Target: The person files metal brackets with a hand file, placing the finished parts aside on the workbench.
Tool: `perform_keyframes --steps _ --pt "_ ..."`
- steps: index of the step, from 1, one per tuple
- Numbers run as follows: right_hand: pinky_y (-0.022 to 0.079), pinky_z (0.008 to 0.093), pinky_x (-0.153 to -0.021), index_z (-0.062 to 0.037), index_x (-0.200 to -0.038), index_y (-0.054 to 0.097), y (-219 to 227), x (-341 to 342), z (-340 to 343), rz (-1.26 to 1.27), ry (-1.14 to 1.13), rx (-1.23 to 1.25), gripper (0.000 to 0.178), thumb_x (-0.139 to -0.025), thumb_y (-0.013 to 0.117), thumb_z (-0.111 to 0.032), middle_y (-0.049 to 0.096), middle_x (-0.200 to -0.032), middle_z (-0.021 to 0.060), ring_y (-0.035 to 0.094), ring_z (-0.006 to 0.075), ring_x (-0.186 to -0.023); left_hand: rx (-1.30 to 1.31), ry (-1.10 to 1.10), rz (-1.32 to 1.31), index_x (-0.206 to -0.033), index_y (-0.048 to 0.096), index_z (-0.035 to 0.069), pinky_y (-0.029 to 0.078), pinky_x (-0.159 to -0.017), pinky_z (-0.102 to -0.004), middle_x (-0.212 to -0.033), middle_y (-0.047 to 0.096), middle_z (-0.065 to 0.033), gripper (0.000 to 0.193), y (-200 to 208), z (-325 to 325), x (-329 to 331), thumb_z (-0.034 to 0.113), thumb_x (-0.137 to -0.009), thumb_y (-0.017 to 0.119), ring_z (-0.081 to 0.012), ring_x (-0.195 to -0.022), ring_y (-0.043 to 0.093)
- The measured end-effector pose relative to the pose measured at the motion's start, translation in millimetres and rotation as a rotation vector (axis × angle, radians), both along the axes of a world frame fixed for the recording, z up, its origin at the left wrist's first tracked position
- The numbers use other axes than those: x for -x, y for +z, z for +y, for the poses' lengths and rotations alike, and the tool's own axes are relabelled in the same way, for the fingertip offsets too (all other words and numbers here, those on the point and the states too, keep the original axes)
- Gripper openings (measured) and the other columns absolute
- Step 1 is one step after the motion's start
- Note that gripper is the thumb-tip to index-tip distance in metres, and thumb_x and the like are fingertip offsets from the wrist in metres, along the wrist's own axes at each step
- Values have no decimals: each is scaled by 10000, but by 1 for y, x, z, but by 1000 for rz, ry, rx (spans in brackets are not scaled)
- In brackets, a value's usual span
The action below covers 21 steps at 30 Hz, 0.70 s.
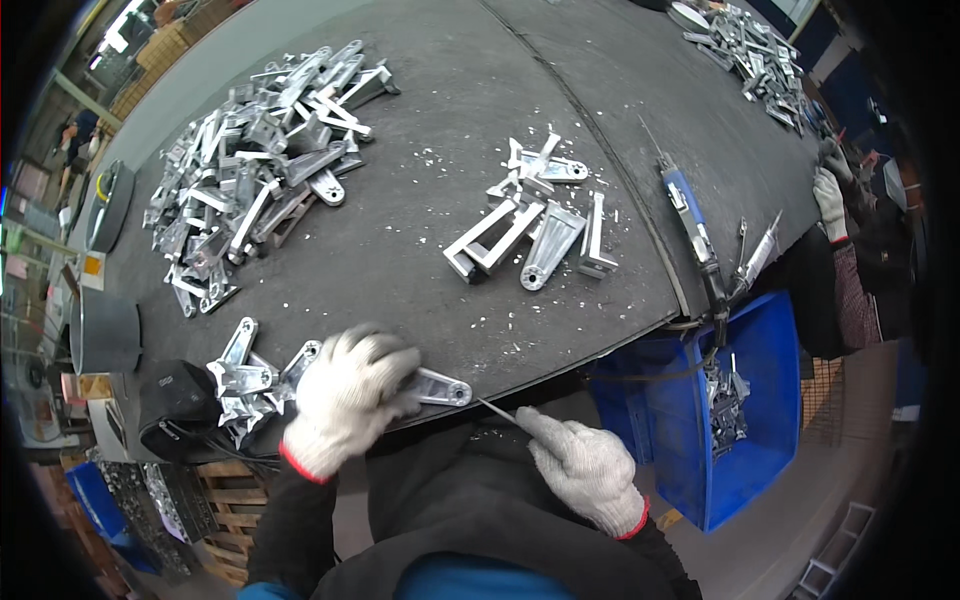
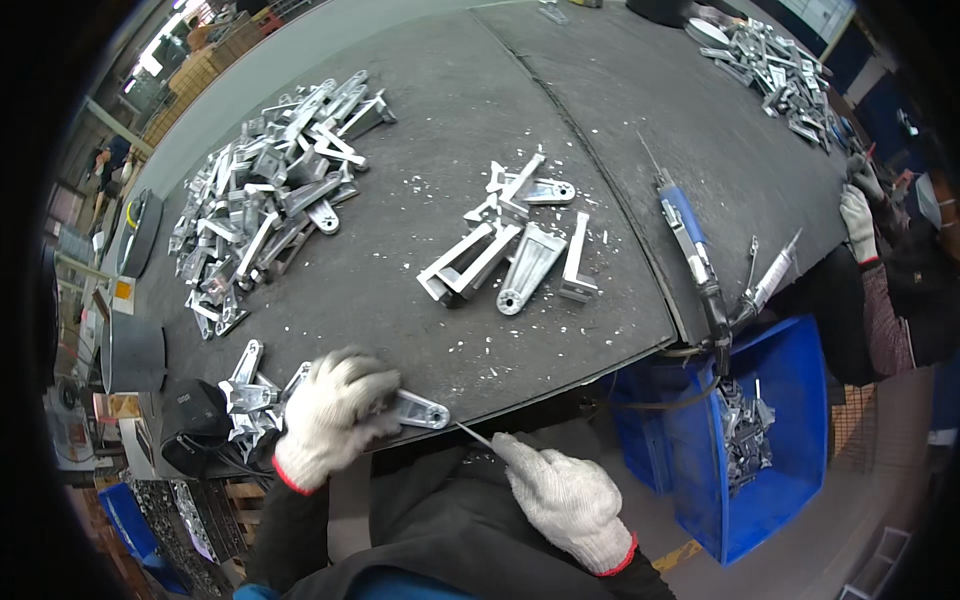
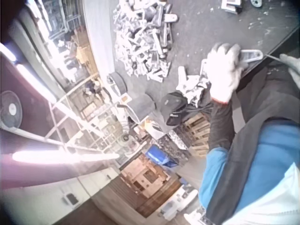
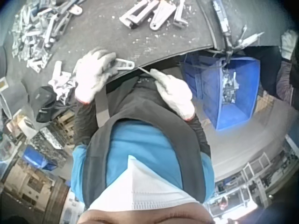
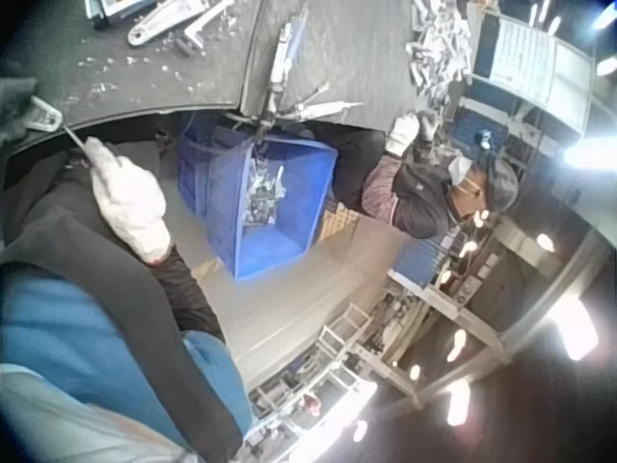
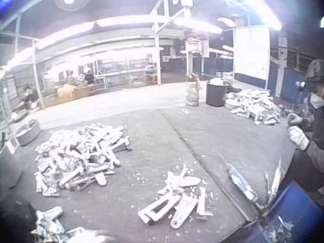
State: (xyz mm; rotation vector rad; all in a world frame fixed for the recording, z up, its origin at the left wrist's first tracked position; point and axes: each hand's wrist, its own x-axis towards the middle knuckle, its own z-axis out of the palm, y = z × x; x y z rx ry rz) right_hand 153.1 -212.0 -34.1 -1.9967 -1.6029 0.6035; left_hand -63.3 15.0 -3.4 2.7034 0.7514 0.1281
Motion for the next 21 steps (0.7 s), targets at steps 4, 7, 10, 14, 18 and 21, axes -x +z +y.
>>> perform_keyframes --steps 4,7,10,14,18,21 --pt "601 416 -581 -212 -1390 715 -1 3 -1 140 -28 -122 453 -942 770 -182 739 -792 68 738 280 -666 -141 150 22 -1236 757 183 527 -1005 -471 -1150 684 -42 712 -2 -47 10 364 -586 981 -325 -1189 647" --pt "585 403 -565 -213 -1370 732 0 2 5 -10 31 -43 443 -931 780 -171 721 -763 52 718 263 -637 -257 162 76 -1332 709 117 511 -997 -476 -1202 657 -49 894 -4 -70 9 461 -546 961 -317 -1152 651" --pt "635 401 -732 -110 -1310 763 6 -1 9 47 28 22 387 -925 767 -79 815 -1093 128 787 305 -851 -365 128 163 -1329 709 109 507 -970 -470 -1198 657 -49 912 -5 -75 8 519 -548 939 -299 -1133 651" --pt "652 382 -809 -97 -1292 772 10 -1 7 192 -56 -8 373 -920 777 -68 814 -1151 134 806 302 -948 -265 125 144 -1254 725 122 501 -951 -468 -1127 674 -23 606 1 -69 8 315 -709 906 -285 -1087 648" --pt "656 374 -846 -97 -1300 770 -7 7 12 298 -60 -4 383 -919 777 -54 812 -1183 139 806 309 -1009 -147 166 194 -1162 773 135 505 -959 -453 -1052 710 -20 395 10 -58 2 229 -785 839 -281 -1090 654" --pt "657 377 -804 -117 -1310 773 -23 14 24 371 -61 -109 392 -922 776 -57 816 -1153 125 810 297 -953 -18 169 231 -1147 787 128 521 -917 -435 -1020 712 -50 337 16 -43 1 228 -826 816 -310 -1035 647"
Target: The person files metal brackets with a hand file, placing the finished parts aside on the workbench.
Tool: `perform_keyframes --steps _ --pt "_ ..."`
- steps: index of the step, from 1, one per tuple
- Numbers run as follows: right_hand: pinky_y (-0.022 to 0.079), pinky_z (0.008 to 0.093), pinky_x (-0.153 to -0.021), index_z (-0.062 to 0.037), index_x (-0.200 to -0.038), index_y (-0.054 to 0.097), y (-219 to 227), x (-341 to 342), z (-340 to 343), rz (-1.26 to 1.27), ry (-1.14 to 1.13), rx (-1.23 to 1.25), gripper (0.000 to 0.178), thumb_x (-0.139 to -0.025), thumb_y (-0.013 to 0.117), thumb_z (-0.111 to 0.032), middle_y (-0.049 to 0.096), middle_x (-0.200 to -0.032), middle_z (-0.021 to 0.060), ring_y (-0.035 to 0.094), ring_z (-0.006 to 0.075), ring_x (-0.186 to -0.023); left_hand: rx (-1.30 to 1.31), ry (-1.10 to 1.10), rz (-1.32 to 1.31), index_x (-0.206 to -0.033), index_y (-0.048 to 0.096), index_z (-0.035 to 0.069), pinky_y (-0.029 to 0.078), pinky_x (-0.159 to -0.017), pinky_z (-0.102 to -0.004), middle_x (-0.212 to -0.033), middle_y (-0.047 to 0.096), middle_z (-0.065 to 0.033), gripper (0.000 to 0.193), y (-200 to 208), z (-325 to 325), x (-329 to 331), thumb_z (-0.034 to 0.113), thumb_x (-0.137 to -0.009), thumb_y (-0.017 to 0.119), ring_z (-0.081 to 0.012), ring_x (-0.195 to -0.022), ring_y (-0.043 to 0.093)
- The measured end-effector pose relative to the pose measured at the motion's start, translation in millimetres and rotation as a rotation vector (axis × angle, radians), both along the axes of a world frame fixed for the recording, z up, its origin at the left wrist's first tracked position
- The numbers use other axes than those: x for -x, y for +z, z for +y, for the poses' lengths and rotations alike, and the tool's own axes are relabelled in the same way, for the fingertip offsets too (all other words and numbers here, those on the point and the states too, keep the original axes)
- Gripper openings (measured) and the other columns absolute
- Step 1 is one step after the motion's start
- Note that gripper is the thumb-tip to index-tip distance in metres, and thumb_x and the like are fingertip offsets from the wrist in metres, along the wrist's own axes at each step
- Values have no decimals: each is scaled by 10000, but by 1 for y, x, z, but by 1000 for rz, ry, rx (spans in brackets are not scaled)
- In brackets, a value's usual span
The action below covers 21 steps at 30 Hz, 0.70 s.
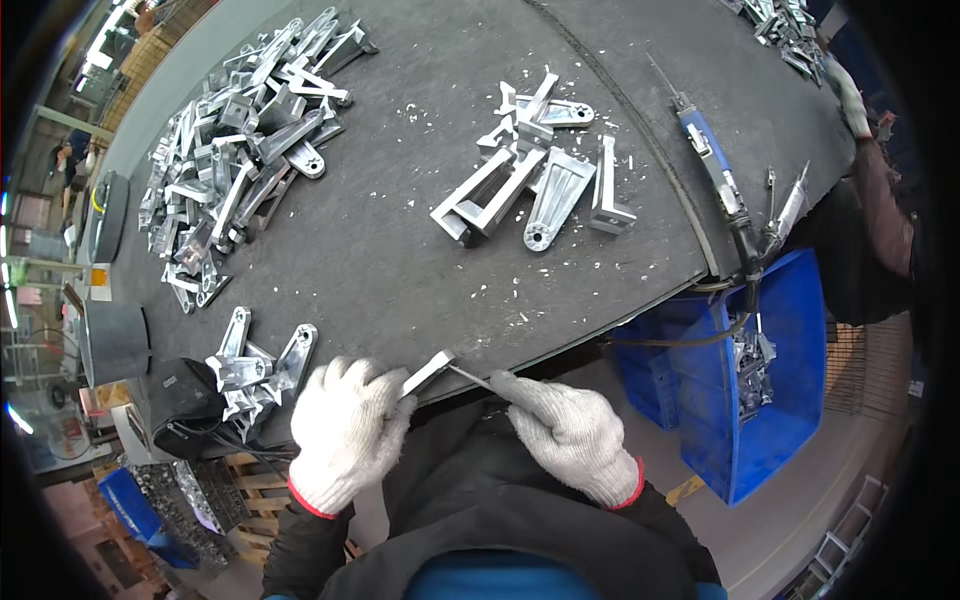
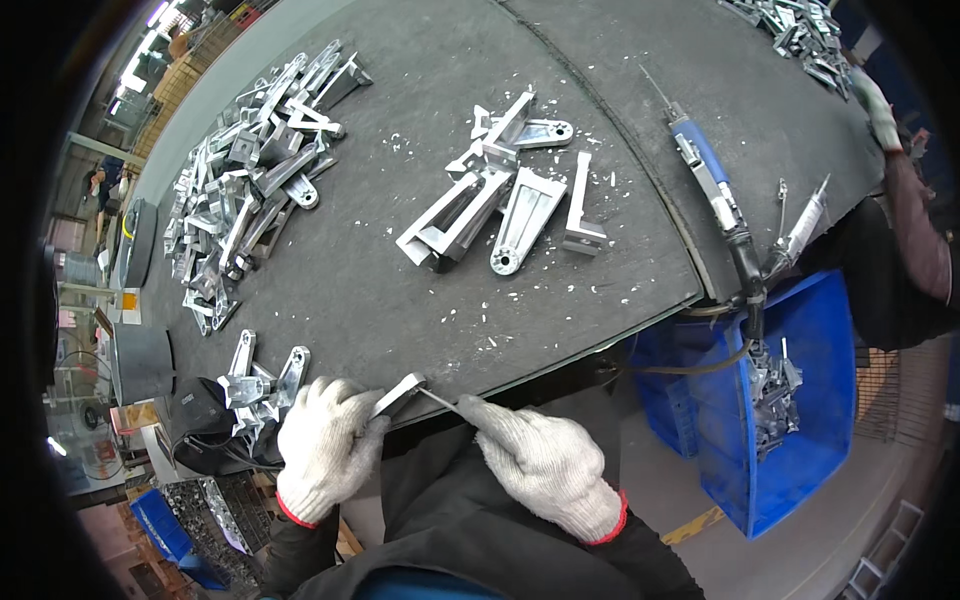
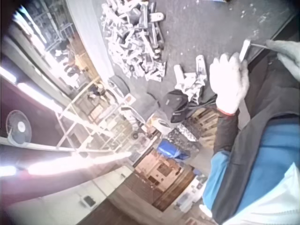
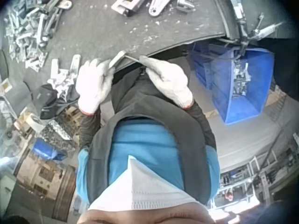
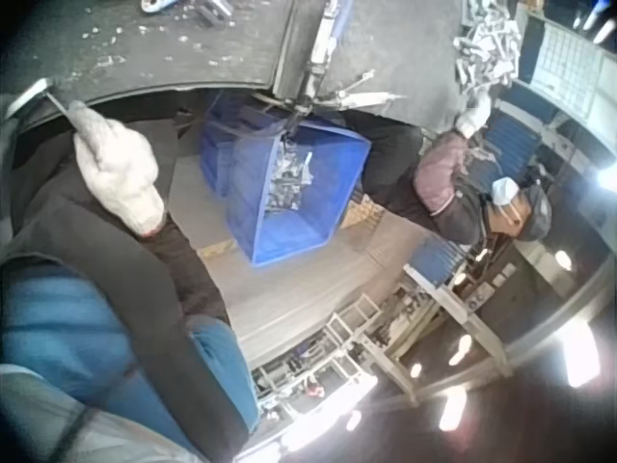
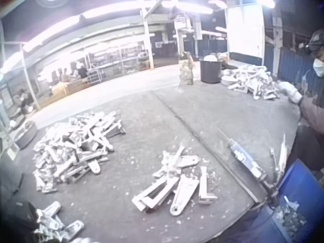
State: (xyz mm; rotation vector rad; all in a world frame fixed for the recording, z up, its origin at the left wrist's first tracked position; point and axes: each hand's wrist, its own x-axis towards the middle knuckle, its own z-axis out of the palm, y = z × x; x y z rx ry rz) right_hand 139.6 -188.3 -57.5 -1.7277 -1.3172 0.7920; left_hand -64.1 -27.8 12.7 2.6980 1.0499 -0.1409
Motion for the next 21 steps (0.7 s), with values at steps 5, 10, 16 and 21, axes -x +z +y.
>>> perform_keyframes --steps 5,10,16,21 --pt "661 391 -750 -111 -1334 755 17 11 14 -409 83 147 408 -932 752 -41 815 -1090 136 807 287 -858 -2 -20 -24 -1058 762 98 523 -883 -441 -1006 683 -80 244 -5 4 2 184 -834 808 -324 -1004 636" --pt "650 388 -760 -61 -1354 735 43 7 25 96 102 174 393 -961 717 -57 806 -1089 181 811 275 -878 -182 -84 -47 -1057 720 110 507 -820 -455 -1002 644 -73 255 -20 -9 1 185 -834 819 -318 -943 617" --pt "618 339 -913 60 -1299 671 25 23 35 581 -189 113 261 -1063 599 -25 786 -1128 168 774 237 -1037 -180 -63 -53 -1041 702 120 501 -797 -460 -980 628 -63 261 -20 -9 2 186 -825 832 -321 -917 607" --pt "538 280 -701 39 -1318 628 29 22 34 817 -158 309 272 -1069 631 -69 680 -954 83 633 130 -786 -100 -15 25 -1065 746 76 513 -906 -469 -1026 650 -98 223 -18 -10 1 154 -857 770 -352 -1026 608"
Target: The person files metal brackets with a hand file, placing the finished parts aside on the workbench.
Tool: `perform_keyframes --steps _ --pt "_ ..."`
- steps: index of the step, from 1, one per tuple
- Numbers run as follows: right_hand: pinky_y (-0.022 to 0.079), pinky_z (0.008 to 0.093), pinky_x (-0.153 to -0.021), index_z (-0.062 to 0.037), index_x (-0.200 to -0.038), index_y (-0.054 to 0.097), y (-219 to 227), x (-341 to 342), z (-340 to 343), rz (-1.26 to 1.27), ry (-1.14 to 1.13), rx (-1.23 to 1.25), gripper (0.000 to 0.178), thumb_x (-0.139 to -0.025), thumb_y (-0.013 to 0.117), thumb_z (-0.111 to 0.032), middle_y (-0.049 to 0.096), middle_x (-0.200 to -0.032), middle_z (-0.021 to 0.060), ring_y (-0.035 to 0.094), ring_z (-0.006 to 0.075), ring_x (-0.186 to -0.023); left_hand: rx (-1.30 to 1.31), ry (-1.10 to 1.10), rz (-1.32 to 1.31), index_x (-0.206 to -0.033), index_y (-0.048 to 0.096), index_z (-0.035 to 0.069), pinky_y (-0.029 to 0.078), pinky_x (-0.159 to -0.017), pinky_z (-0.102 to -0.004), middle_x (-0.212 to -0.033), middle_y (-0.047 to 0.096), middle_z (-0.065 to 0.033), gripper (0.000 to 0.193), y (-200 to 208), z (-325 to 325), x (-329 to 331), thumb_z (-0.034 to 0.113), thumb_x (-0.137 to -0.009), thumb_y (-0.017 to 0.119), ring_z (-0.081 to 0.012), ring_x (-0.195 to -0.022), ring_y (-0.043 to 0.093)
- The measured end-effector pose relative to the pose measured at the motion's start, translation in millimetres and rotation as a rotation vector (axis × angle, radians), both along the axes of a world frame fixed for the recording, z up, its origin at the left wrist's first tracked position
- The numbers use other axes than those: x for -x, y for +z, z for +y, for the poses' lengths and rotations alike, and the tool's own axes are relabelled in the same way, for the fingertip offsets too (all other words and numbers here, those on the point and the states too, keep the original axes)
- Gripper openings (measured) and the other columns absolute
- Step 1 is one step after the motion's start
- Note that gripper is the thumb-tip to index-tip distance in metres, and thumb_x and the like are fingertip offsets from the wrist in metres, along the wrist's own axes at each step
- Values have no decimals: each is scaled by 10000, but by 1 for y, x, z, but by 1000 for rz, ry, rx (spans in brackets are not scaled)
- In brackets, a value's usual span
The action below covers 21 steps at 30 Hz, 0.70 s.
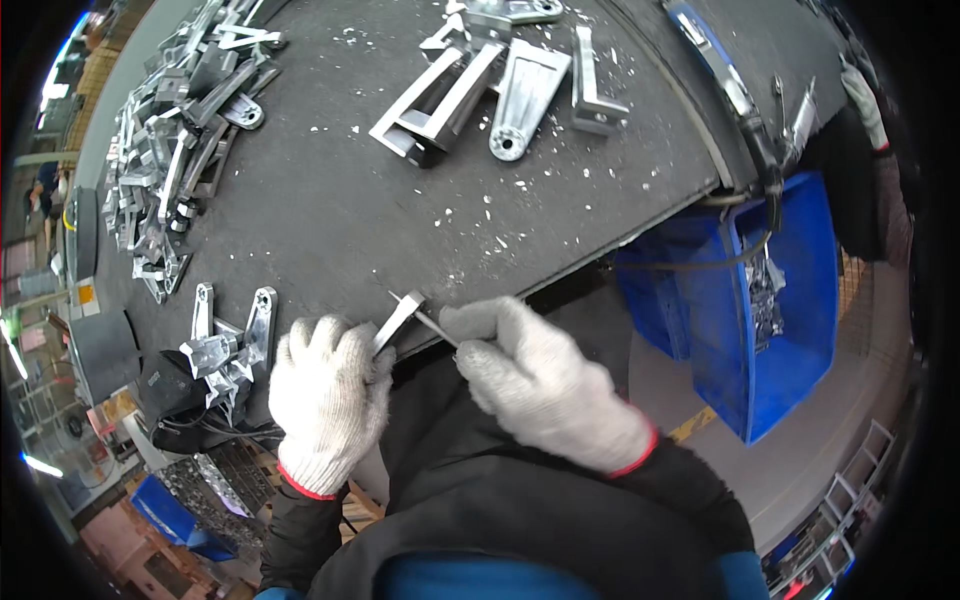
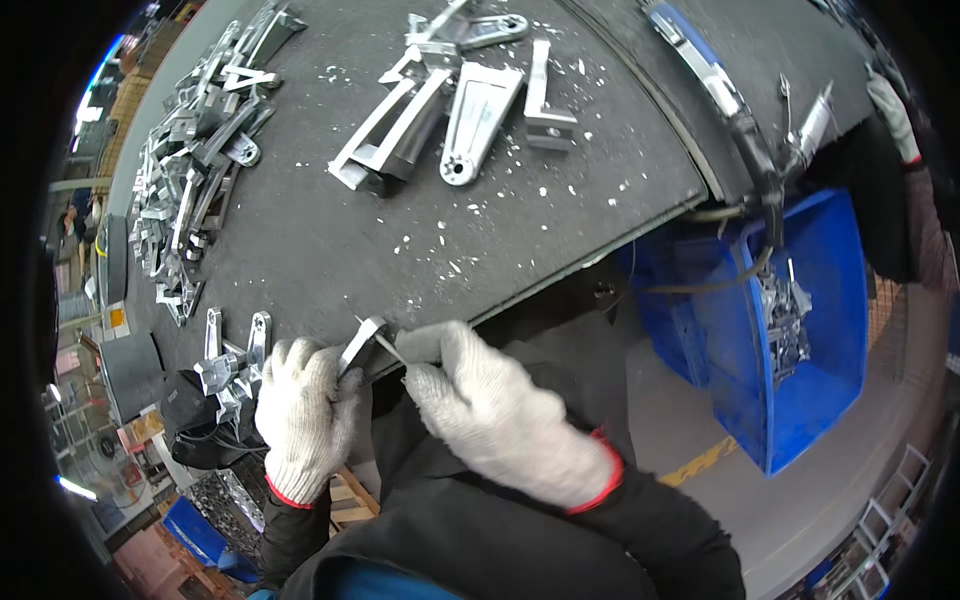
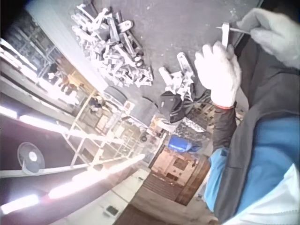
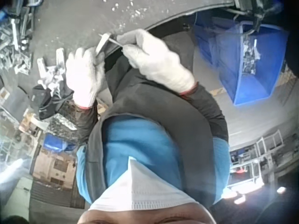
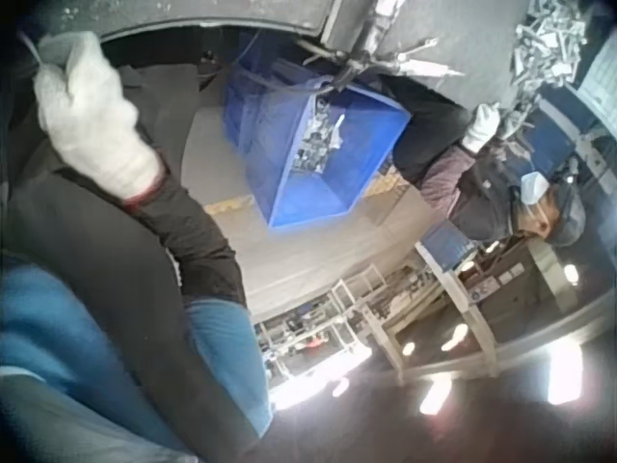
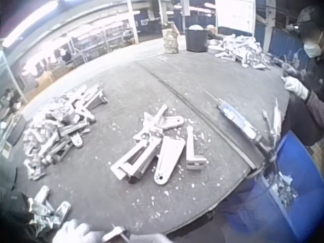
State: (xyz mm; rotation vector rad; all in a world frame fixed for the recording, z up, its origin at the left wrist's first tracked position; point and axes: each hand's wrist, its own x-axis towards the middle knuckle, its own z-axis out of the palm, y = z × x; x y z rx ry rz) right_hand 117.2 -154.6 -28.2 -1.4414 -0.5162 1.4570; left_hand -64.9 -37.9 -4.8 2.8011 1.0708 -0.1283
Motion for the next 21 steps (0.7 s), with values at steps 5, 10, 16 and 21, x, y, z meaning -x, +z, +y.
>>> perform_keyframes --steps 5,10,16,21 --pt "564 336 -584 -39 -1232 659 -3 2 9 -958 70 -224 222 -1037 688 -142 709 -899 74 664 148 -627 -110 -60 28 -1086 732 105 514 -883 -467 -1038 659 -75 255 -3 1 1 196 -862 813 -338 -1005 623" --pt "478 310 -473 -122 -1120 690 7 10 -13 -1485 252 -128 161 -1001 702 -230 552 -684 18 610 131 -555 -48 16 22 -1045 727 76 509 -918 -477 -1037 646 -95 205 -2 1 2 173 -875 784 -348 -1031 617" --pt "433 307 -413 -150 -951 613 0 25 2 -1362 190 -265 100 -1004 625 -233 506 -625 -22 601 114 -487 -71 8 6 -1027 693 62 499 -892 -463 -1004 619 -120 173 -3 6 1 150 -902 773 -366 -997 617" --pt "401 296 -402 -135 -998 629 -3 21 -14 -1632 136 -178 79 -1000 608 -211 494 -606 -47 579 95 -497 -91 -37 -88 -1036 681 62 489 -861 -476 -989 599 -123 163 -3 5 4 141 -917 757 -377 -981 611"
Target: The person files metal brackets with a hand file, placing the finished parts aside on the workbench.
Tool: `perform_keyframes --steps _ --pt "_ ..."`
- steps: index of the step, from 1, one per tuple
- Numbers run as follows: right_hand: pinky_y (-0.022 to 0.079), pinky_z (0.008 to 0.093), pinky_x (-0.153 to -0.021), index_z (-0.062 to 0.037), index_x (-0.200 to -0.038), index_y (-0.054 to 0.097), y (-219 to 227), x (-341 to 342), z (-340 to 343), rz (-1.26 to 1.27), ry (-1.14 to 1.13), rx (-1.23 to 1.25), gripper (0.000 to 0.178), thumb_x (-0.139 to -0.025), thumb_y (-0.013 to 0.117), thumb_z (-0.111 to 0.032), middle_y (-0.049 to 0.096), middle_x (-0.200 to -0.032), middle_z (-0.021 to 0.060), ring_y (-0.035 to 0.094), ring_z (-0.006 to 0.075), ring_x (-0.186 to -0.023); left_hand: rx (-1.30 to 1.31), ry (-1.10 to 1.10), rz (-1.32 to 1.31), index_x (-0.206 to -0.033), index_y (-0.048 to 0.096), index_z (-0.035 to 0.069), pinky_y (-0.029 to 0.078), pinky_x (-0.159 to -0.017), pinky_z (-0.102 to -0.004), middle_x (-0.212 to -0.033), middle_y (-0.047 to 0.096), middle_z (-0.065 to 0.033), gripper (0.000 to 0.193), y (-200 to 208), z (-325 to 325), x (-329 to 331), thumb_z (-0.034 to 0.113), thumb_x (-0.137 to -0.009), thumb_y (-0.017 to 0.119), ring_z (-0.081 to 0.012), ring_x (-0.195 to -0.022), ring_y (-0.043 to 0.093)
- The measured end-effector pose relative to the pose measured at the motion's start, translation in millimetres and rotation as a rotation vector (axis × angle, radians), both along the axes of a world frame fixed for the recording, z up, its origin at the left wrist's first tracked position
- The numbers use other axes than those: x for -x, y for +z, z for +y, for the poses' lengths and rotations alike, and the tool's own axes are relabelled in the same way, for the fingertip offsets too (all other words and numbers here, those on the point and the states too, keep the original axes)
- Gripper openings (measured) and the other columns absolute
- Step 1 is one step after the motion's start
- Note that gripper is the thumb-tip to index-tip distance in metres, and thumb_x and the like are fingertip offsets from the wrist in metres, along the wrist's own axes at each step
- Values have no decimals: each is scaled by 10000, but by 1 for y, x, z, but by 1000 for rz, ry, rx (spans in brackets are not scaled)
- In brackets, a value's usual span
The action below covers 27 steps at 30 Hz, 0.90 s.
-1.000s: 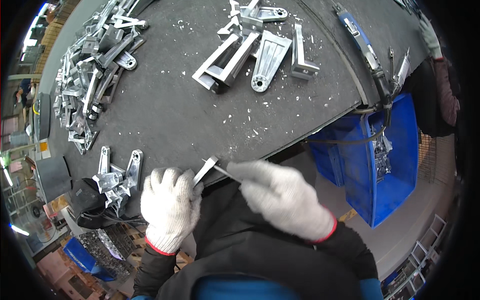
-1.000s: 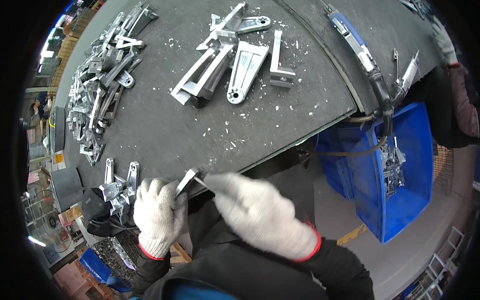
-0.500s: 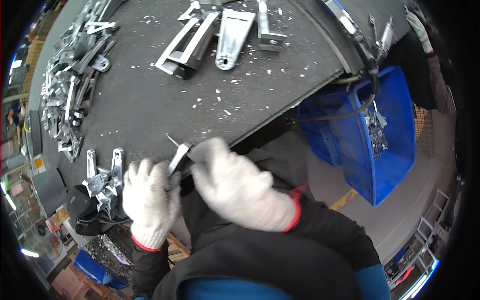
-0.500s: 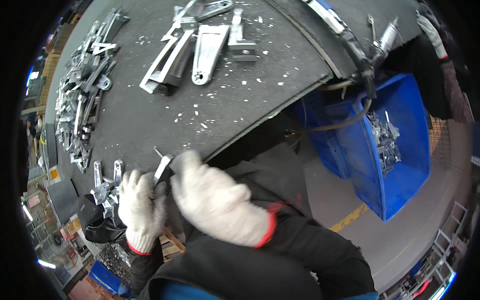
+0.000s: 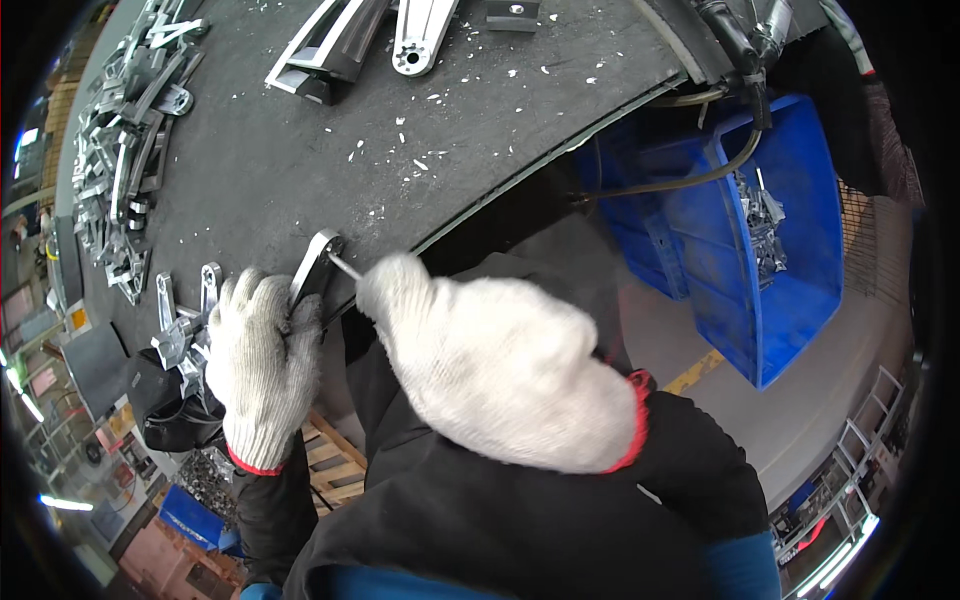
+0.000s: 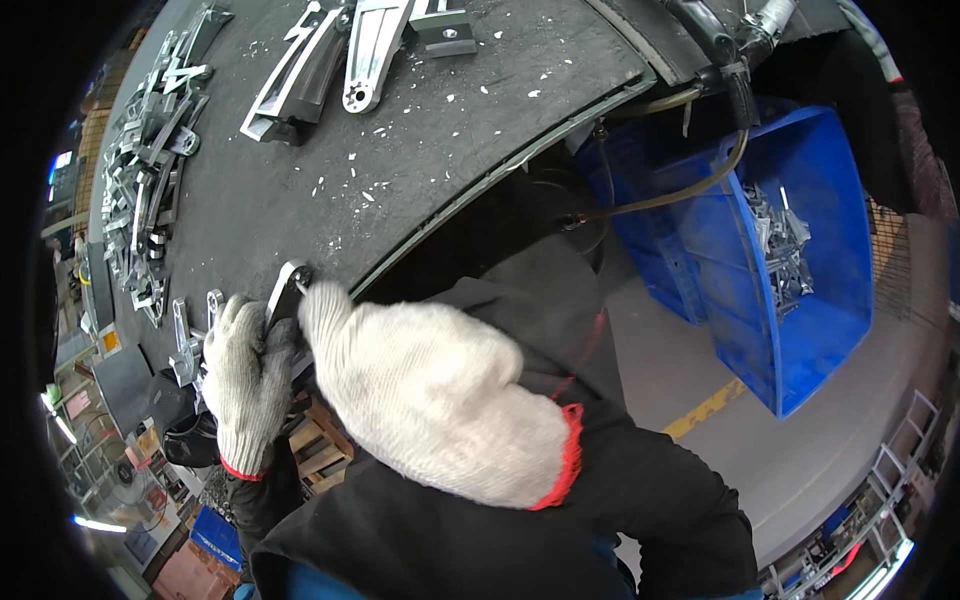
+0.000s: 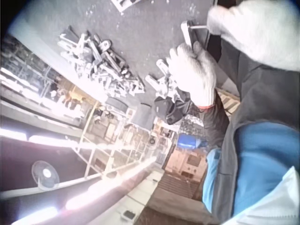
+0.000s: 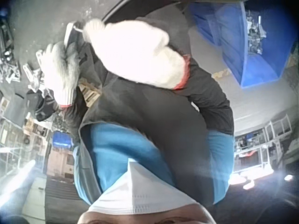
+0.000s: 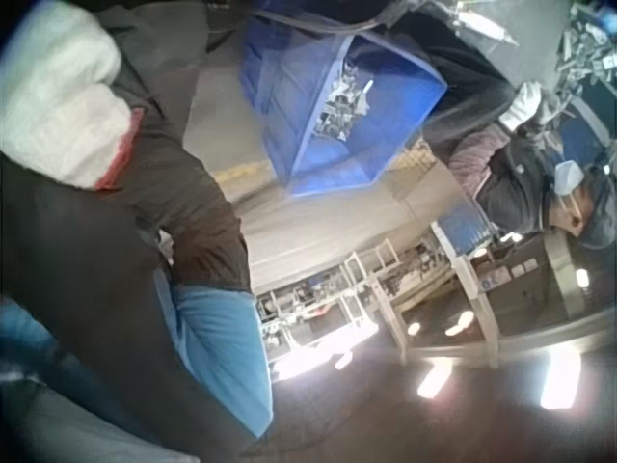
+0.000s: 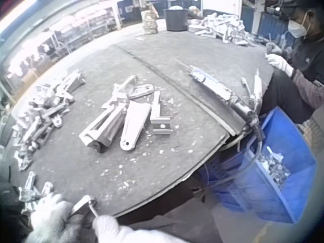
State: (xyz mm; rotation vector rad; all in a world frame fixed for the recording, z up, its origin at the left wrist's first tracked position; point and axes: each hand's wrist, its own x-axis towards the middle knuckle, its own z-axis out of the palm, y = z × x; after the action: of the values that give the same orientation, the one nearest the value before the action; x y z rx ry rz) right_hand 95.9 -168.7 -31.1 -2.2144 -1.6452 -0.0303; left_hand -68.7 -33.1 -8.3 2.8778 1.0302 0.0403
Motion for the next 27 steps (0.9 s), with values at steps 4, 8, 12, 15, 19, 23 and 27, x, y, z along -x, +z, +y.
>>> perform_keyframes --steps 4,8,12,15,19,23,27 --pt "446 377 -408 -13 -1109 672 1 -6 8 -105 150 -76 278 -915 670 -211 586 -667 23 637 147 -590 -39 -41 19 -1021 668 51 485 -897 -493 -1015 614 -132 165 -3 1 -1 152 -921 753 -384 -998 615" --pt "467 280 -453 -95 -986 651 14 -14 13 -24 130 98 140 -921 688 -214 585 -629 -29 624 94 -555 30 -50 -38 -1019 674 43 484 -904 -495 -1029 636 -143 175 3 7 -4 172 -929 750 -394 -1008 620" --pt "446 317 -410 -91 -973 639 20 -26 16 -1 23 -10 111 -907 687 -166 558 -602 -11 618 126 -519 267 120 11 -936 664 9 487 -832 -483 -954 629 -151 164 10 13 -7 160 -942 728 -378 -931 621" --pt "380 304 -378 -107 -960 618 18 -16 38 65 218 31 78 -905 657 -145 506 -591 -40 557 115 -478 189 31 16 -928 658 7 490 -809 -484 -944 626 -157 174 11 16 -8 168 -952 719 -383 -911 627" --pt "607 416 -662 -121 -1060 682 39 -18 5 113 -75 242 137 -948 727 -187 745 -811 72 772 250 -744 321 108 -24 -1061 733 6 540 -806 -451 -986 699 -156 186 14 21 -6 169 -973 719 -361 -918 689" --pt "638 441 -801 -51 -1254 678 20 -63 -45 622 -108 161 261 -1002 710 -110 805 -1089 138 802 335 -941 632 299 -224 -1292 721 6 599 -865 -398 -1135 773 -138 351 25 25 -15 90 -951 717 -231 -1018 729" --pt "631 425 -822 -67 -1425 626 -10 -64 -49 493 -36 117 463 -977 740 -91 794 -1196 145 787 345 -989 973 421 -972 -1410 662 13 634 -913 -396 -1158 787 -130 554 18 21 -35 3 -866 769 -216 -1039 744"
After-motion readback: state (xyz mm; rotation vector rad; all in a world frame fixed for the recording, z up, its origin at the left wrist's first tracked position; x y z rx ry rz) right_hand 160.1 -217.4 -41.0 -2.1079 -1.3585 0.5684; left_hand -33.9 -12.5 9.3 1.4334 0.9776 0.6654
